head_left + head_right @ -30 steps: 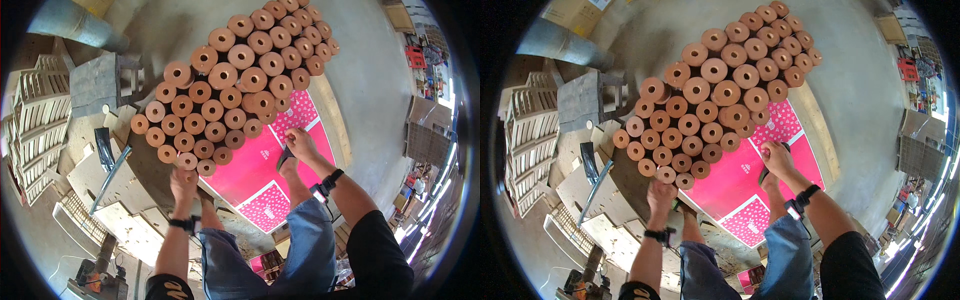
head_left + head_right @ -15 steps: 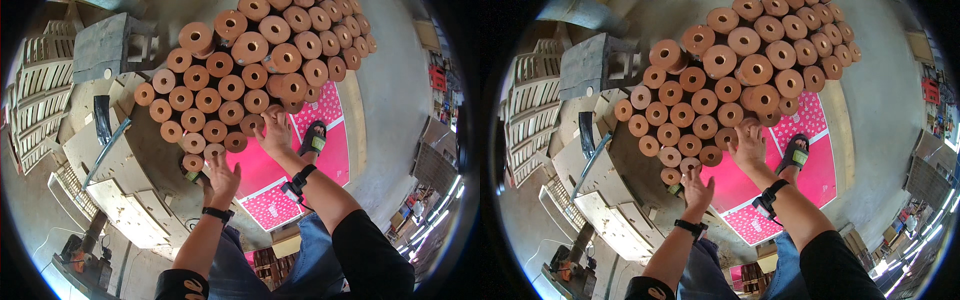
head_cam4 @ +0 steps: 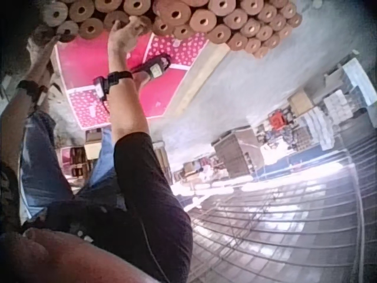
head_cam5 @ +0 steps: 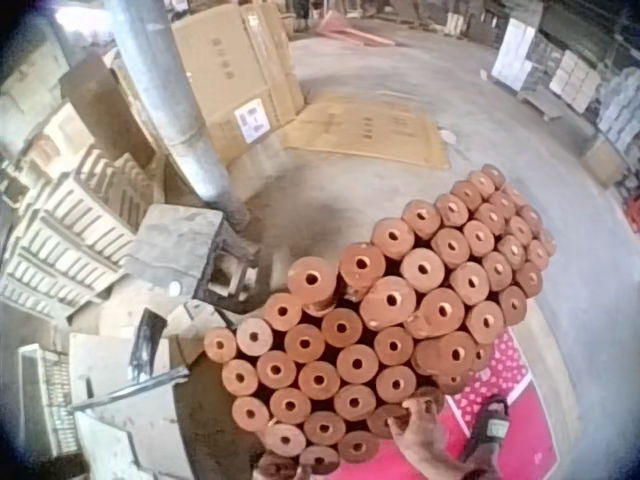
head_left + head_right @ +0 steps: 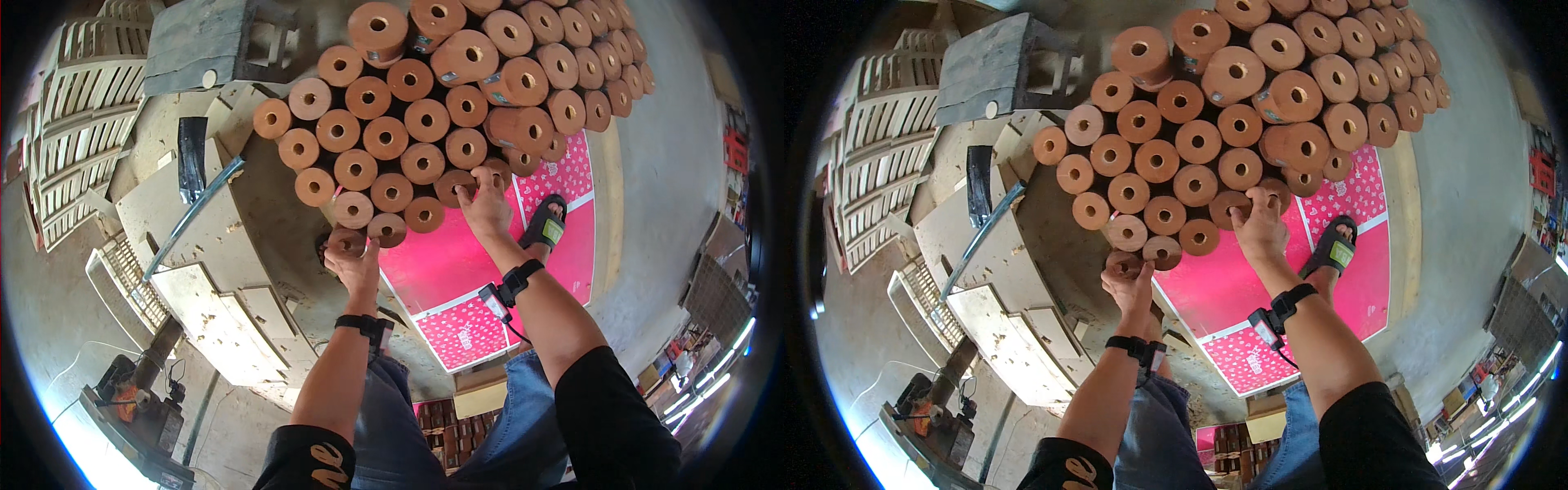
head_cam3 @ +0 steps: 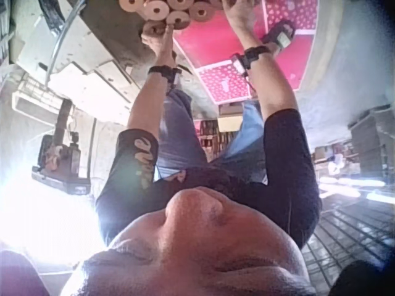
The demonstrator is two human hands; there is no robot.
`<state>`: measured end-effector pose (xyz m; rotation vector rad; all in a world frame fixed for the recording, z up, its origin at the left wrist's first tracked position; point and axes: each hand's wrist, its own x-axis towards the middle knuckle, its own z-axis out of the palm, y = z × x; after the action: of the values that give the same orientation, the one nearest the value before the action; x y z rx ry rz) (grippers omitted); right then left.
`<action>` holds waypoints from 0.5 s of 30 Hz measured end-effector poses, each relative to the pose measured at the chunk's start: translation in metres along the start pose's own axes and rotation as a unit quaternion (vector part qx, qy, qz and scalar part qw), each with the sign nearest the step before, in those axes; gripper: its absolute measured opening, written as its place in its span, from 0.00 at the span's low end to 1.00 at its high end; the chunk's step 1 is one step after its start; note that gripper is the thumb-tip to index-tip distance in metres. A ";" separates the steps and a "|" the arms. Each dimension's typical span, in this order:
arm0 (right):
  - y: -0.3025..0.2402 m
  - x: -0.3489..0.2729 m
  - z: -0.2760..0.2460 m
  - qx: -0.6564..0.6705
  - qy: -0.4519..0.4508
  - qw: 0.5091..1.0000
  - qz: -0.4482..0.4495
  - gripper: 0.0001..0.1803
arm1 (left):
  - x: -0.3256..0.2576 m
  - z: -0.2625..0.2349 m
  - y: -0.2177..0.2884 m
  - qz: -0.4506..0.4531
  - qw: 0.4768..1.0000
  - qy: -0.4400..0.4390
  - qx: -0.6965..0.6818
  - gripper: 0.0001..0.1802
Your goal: Use a drill press to drill holes through the center of cylindrical wood blocks in a factory setting.
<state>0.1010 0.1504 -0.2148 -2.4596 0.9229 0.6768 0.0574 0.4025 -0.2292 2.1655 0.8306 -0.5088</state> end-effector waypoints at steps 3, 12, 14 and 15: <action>0.002 0.000 0.011 -0.014 0.023 0.999 -0.042 0.24 | 0.023 -0.002 -0.032 -0.050 0.978 0.086 -0.186 0.41; 0.036 -0.081 -0.094 -0.032 0.032 0.991 -0.125 0.21 | 0.030 -0.030 -0.022 -0.210 0.874 -0.151 -0.411 0.31; 0.014 -0.098 -0.113 -0.054 0.017 0.980 -0.189 0.22 | 0.030 -0.042 -0.026 -0.240 0.863 -0.142 -0.421 0.28; -0.003 -0.101 -0.117 -0.051 0.022 0.981 -0.187 0.22 | 0.030 -0.050 -0.030 -0.235 0.865 -0.145 -0.419 0.28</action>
<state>0.0707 0.1382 -0.0640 -2.6450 0.4261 0.5497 0.0625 0.4676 -0.2301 1.0543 1.1423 -0.5531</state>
